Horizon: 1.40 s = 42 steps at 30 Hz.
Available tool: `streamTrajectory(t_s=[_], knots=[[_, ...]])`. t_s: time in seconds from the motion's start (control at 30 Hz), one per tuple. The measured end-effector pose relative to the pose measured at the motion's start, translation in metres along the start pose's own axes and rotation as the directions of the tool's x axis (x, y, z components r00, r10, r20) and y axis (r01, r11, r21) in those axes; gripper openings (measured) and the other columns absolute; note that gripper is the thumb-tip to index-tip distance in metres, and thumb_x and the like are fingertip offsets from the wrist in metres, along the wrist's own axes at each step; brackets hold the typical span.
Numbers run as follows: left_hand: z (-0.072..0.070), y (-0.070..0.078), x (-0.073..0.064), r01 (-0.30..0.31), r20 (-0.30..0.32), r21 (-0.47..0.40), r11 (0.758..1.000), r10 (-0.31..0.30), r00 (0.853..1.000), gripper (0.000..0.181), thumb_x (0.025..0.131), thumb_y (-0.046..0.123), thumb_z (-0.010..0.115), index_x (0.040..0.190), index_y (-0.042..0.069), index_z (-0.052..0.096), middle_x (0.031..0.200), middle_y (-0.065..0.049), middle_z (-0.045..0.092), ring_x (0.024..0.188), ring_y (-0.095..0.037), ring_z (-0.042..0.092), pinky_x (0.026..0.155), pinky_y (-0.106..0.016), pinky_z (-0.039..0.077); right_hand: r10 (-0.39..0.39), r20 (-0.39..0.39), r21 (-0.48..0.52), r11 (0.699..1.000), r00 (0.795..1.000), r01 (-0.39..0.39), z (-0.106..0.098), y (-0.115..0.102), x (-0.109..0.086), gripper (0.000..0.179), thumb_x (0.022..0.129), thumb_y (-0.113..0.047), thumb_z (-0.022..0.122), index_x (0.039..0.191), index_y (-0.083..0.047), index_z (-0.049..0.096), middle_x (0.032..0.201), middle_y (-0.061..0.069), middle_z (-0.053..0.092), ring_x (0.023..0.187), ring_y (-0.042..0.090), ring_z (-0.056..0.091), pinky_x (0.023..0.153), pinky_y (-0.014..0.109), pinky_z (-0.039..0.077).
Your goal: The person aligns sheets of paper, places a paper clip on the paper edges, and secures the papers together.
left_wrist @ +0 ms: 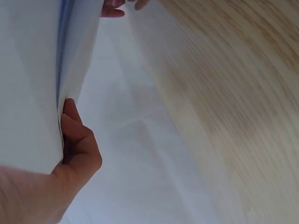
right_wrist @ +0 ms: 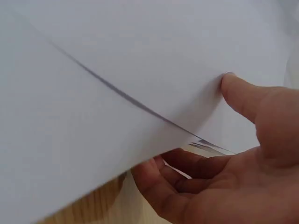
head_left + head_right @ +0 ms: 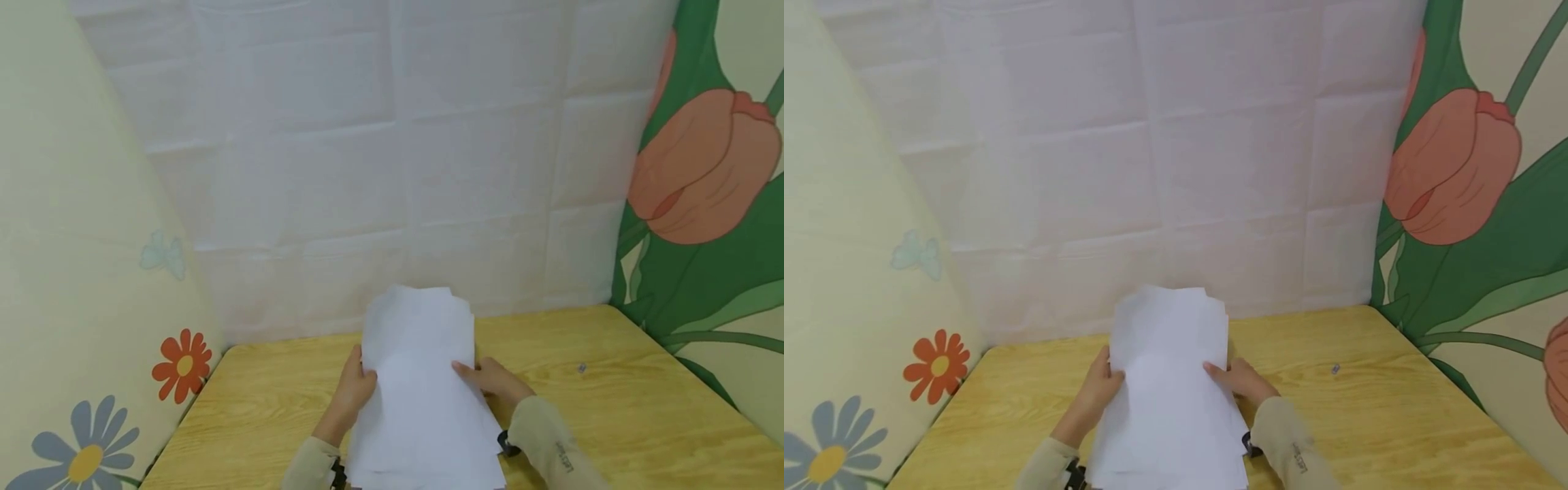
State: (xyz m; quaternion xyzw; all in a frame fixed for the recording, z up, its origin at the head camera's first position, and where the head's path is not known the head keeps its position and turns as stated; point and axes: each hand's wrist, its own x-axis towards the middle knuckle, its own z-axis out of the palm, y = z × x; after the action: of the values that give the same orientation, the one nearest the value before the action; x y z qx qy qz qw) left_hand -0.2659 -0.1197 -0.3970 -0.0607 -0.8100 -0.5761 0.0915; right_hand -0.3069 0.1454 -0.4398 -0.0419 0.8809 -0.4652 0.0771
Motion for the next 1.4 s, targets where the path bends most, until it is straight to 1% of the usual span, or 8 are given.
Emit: streamTrajectory(t_s=[0.17,0.37,0.63,0.93,1.1,1.2,1.3,1.4], knots=[[-0.003,0.002,0.001,-0.038,-0.014,-0.036,0.999,0.037,0.999,0.051,0.081,-0.013,0.042,0.132,-0.011,0.037,0.127,-0.033,0.048,0.115,-0.044,0.050,0.096,-0.055,0.041,-0.026,0.040,0.106,0.994,0.999,0.022,-0.005,-0.005,-0.001,0.075,0.093,-0.049,0.058,0.125,0.017,0.048,0.118,0.027,0.059,0.105,0.032,0.058,0.090,0.049,0.047],[-0.006,0.003,0.002,-0.029,-0.033,-0.030,0.999,0.028,0.999,0.047,0.082,-0.012,0.043,0.128,-0.008,0.039,0.118,-0.029,0.054,0.104,-0.038,0.057,0.084,-0.048,0.049,-0.091,-0.014,0.168,0.981,0.996,0.092,-0.004,-0.009,0.004,0.063,0.095,-0.040,0.060,0.128,0.012,0.050,0.112,0.020,0.063,0.096,0.025,0.061,0.082,0.043,0.051],[-0.009,0.006,0.004,-0.094,-0.097,-0.038,0.995,0.090,0.991,0.054,0.083,-0.014,0.043,0.135,-0.011,0.033,0.131,-0.032,0.046,0.125,-0.046,0.043,0.105,-0.057,0.032,-0.235,-0.154,0.266,0.925,0.960,0.270,-0.006,-0.025,0.001,0.045,0.097,-0.021,0.059,0.125,0.013,0.050,0.104,0.020,0.064,0.083,0.019,0.062,0.071,0.032,0.052],[-0.012,0.013,0.002,-0.306,-0.123,-0.032,0.952,0.300,0.946,0.052,0.089,-0.014,0.041,0.138,-0.014,0.024,0.133,-0.034,0.040,0.129,-0.047,0.035,0.107,-0.058,0.026,-0.389,-0.304,0.226,0.857,0.870,0.462,-0.013,-0.047,-0.009,0.042,0.098,-0.017,0.056,0.133,0.004,0.045,0.118,0.024,0.060,0.099,0.024,0.061,0.078,0.029,0.051],[-0.009,0.019,0.000,-0.426,-0.187,-0.011,0.905,0.417,0.889,0.041,0.089,-0.016,0.042,0.128,-0.013,0.029,0.123,-0.029,0.044,0.122,-0.043,0.041,0.105,-0.049,0.032,-0.467,-0.427,0.184,0.794,0.775,0.579,-0.013,-0.055,-0.014,0.034,0.096,-0.008,0.059,0.126,0.004,0.049,0.115,0.021,0.061,0.100,0.013,0.057,0.082,0.020,0.047],[-0.006,0.020,-0.001,-0.452,-0.234,-0.057,0.890,0.428,0.873,0.037,0.090,-0.015,0.041,0.126,-0.009,0.031,0.121,-0.022,0.045,0.119,-0.035,0.043,0.102,-0.034,0.035,-0.498,-0.472,0.169,0.758,0.727,0.630,-0.013,-0.059,-0.017,0.031,0.095,-0.006,0.059,0.124,0.003,0.050,0.116,0.018,0.060,0.102,0.008,0.055,0.084,0.014,0.043],[-0.004,0.019,0.000,-0.469,-0.267,-0.087,0.879,0.433,0.861,0.040,0.093,-0.012,0.041,0.131,-0.005,0.032,0.122,-0.017,0.044,0.115,-0.029,0.046,0.096,-0.028,0.039,-0.511,-0.493,0.178,0.733,0.704,0.656,-0.012,-0.062,-0.019,0.032,0.095,-0.006,0.059,0.124,0.002,0.049,0.116,0.018,0.059,0.102,0.007,0.055,0.084,0.014,0.043],[-0.002,0.017,0.000,-0.467,-0.282,-0.100,0.878,0.426,0.860,0.044,0.094,-0.011,0.041,0.136,0.000,0.032,0.123,-0.015,0.045,0.113,-0.026,0.048,0.093,-0.033,0.042,-0.496,-0.494,0.196,0.737,0.715,0.647,-0.010,-0.062,-0.020,0.036,0.095,-0.008,0.058,0.128,0.000,0.046,0.118,0.017,0.059,0.101,0.006,0.057,0.082,0.017,0.047]])
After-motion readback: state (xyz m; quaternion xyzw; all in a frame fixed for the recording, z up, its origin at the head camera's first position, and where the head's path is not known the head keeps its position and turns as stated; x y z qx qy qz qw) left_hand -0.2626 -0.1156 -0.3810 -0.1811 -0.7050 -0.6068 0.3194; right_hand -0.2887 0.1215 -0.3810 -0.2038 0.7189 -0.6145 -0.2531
